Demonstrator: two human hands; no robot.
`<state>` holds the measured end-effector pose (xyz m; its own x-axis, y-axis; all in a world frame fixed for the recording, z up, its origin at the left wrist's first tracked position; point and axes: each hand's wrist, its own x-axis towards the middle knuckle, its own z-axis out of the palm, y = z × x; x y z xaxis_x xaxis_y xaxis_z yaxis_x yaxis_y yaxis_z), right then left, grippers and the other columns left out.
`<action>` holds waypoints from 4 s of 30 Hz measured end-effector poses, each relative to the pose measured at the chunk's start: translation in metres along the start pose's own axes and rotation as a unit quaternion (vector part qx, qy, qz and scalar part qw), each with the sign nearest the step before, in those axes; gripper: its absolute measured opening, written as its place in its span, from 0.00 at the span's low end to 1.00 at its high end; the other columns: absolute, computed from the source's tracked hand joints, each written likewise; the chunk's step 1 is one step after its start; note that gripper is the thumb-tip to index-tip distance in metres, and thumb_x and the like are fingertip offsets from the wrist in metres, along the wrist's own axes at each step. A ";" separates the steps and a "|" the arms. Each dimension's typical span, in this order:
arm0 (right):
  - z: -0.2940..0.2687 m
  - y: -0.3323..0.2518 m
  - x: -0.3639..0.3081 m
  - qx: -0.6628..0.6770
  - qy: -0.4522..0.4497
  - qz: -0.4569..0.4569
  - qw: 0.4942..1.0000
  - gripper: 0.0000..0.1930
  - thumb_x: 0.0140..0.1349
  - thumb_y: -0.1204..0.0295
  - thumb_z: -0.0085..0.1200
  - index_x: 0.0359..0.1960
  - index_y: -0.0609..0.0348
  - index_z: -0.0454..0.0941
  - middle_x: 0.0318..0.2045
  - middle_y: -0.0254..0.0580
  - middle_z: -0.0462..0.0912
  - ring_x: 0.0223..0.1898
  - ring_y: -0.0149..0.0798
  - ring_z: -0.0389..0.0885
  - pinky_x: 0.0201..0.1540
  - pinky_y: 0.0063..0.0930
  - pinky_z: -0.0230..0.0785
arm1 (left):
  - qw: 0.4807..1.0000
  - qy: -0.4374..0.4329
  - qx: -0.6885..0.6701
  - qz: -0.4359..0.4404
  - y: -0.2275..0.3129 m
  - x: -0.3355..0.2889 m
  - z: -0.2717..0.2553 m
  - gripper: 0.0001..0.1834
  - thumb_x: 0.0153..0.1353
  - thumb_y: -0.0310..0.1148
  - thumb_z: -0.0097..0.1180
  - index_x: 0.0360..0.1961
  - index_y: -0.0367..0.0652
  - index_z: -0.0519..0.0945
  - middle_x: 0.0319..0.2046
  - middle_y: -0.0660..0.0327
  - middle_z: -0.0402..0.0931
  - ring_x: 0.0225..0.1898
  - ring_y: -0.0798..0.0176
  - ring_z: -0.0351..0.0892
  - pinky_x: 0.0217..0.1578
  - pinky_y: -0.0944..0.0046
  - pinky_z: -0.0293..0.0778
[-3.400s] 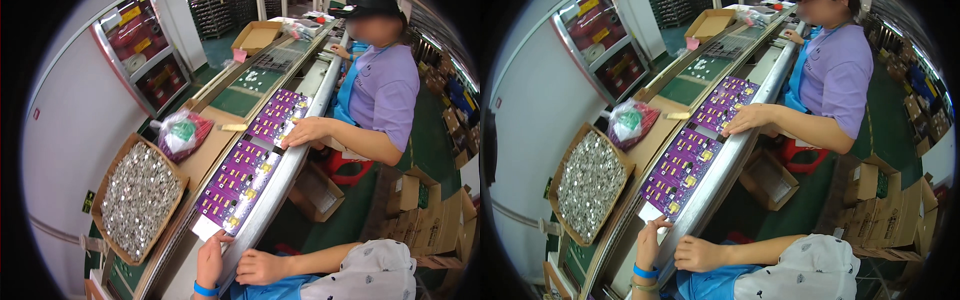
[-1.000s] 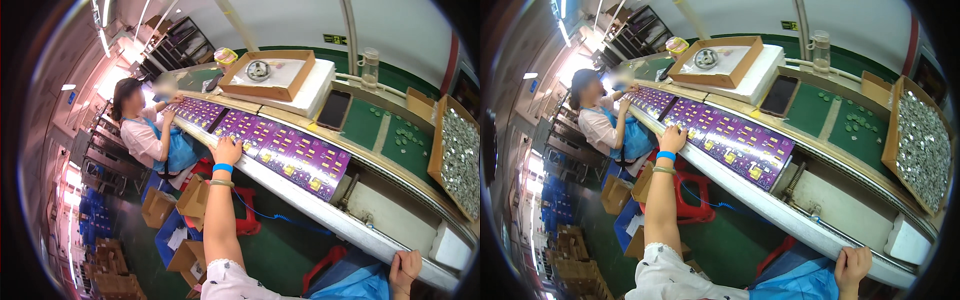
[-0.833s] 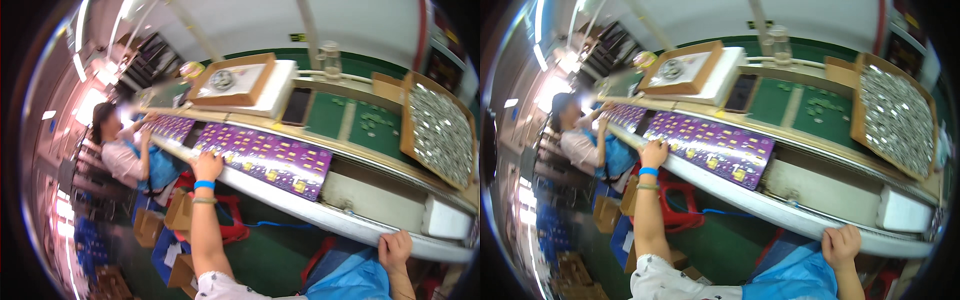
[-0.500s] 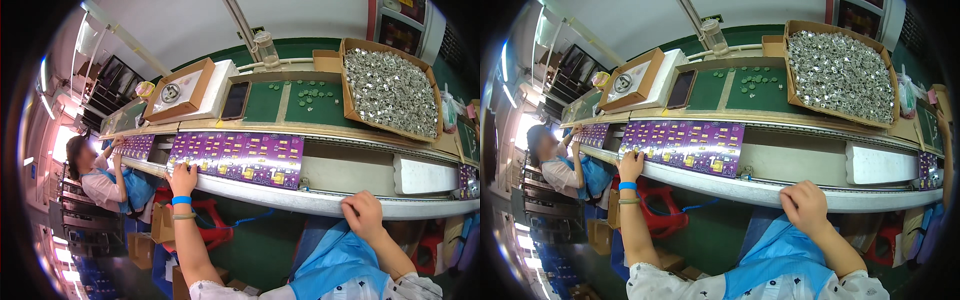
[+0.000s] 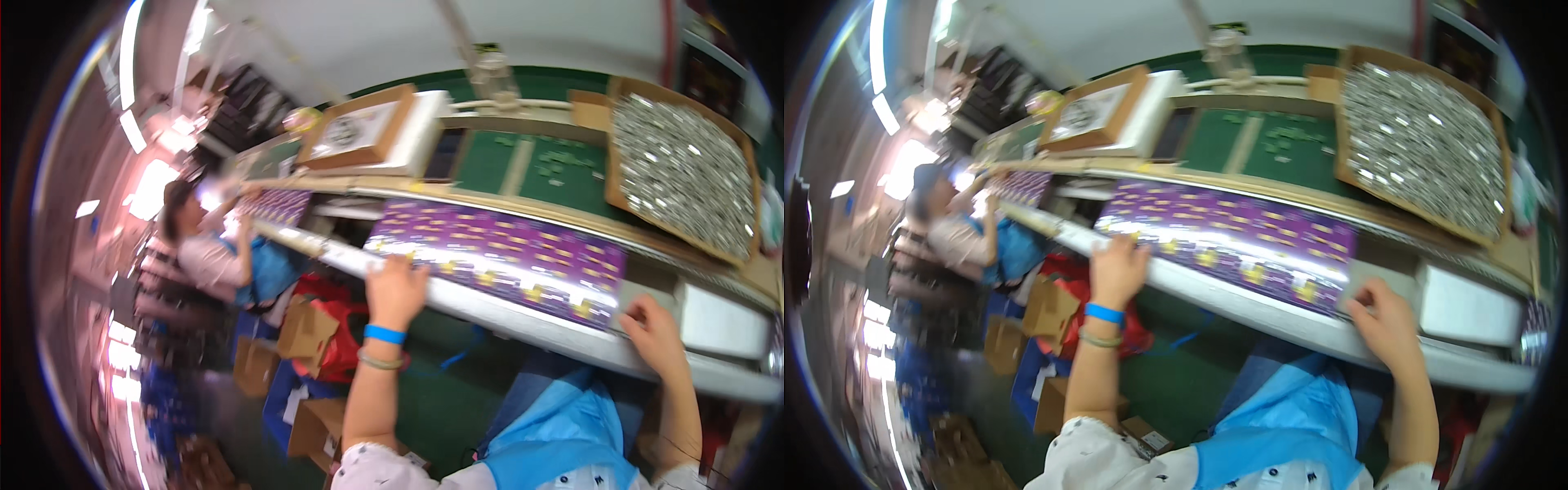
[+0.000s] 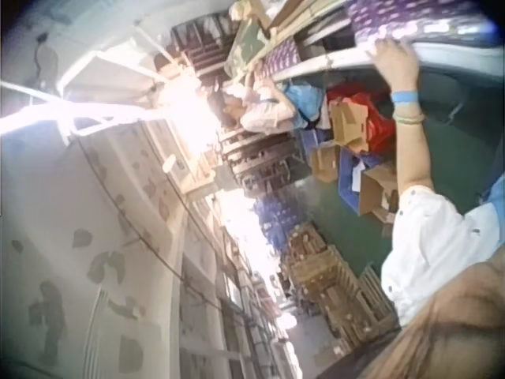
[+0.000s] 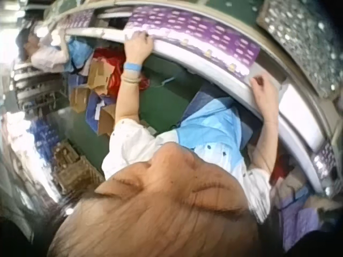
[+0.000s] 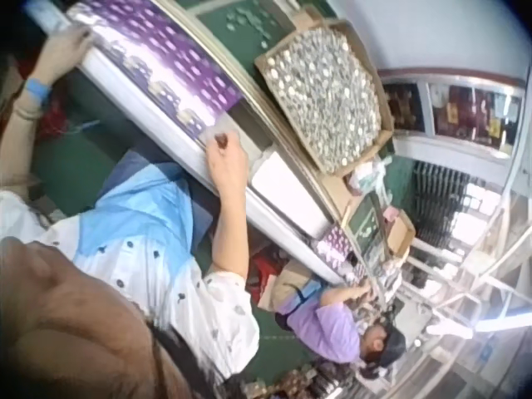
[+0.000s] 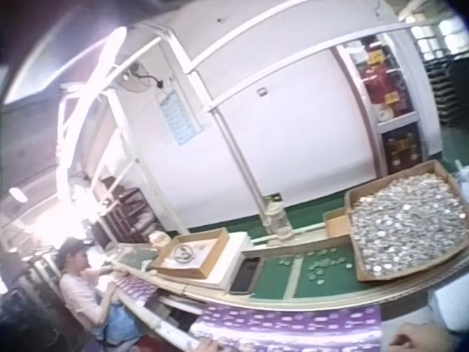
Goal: The person places small electronic components onto a purple circuit board moving along a conveyor belt. They pick components from a nearby cardboard box and position them onto specific spots on the board, occasionally adjusting the board's position.
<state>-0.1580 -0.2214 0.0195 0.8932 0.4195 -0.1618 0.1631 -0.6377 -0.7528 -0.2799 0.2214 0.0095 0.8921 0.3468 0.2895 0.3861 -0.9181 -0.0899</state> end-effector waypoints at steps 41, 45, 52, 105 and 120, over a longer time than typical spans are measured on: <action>-0.122 0.066 -0.084 -0.213 0.228 0.064 0.948 0.07 0.59 0.75 0.63 0.37 0.62 0.80 0.33 0.48 0.83 0.35 0.47 0.82 0.41 0.36 0.74 | 0.986 -0.022 -0.098 0.134 0.167 -0.045 -0.069 0.21 0.67 0.44 0.57 0.49 0.35 0.84 0.50 0.46 0.83 0.58 0.43 0.79 0.69 0.34 0.54; -0.094 0.014 -0.058 -0.096 0.223 -0.093 0.966 0.06 0.59 0.74 0.63 0.36 0.61 0.82 0.33 0.46 0.82 0.36 0.49 0.82 0.41 0.38 0.74 | 0.970 0.007 -0.181 0.163 0.178 -0.044 -0.072 0.13 0.66 0.36 0.59 0.46 0.39 0.85 0.47 0.54 0.84 0.55 0.48 0.81 0.68 0.37 0.58; -0.024 -0.042 0.005 -0.150 0.109 -0.276 0.943 0.06 0.57 0.71 0.64 0.35 0.57 0.84 0.30 0.42 0.81 0.36 0.47 0.81 0.41 0.40 0.75 | 0.931 0.032 -0.296 0.212 0.203 -0.055 -0.062 0.10 0.63 0.30 0.61 0.44 0.42 0.86 0.45 0.59 0.85 0.52 0.54 0.82 0.64 0.45 0.66; -0.180 0.058 0.095 -0.392 0.235 -0.218 0.862 0.09 0.56 0.77 0.60 0.39 0.55 0.81 0.40 0.40 0.79 0.45 0.46 0.83 0.43 0.41 0.79 | 0.891 -0.027 -0.304 0.337 0.400 0.160 -0.047 0.09 0.55 0.33 0.67 0.36 0.44 0.84 0.35 0.55 0.77 0.41 0.49 0.80 0.42 0.52 0.75; -0.195 0.084 0.079 -0.359 0.256 -0.247 0.863 0.08 0.55 0.75 0.61 0.37 0.52 0.83 0.40 0.36 0.80 0.47 0.43 0.78 0.50 0.39 0.72 | 0.886 -0.033 -0.344 0.309 0.396 0.157 -0.061 0.08 0.59 0.31 0.65 0.40 0.43 0.87 0.36 0.52 0.79 0.41 0.45 0.80 0.45 0.50 0.76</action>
<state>0.0077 -0.3680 0.0683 0.6778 0.5327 0.5067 0.6311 -0.7752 -0.0293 -0.0010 -0.0996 0.0773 0.9041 -0.2727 0.3290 -0.3943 -0.8292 0.3962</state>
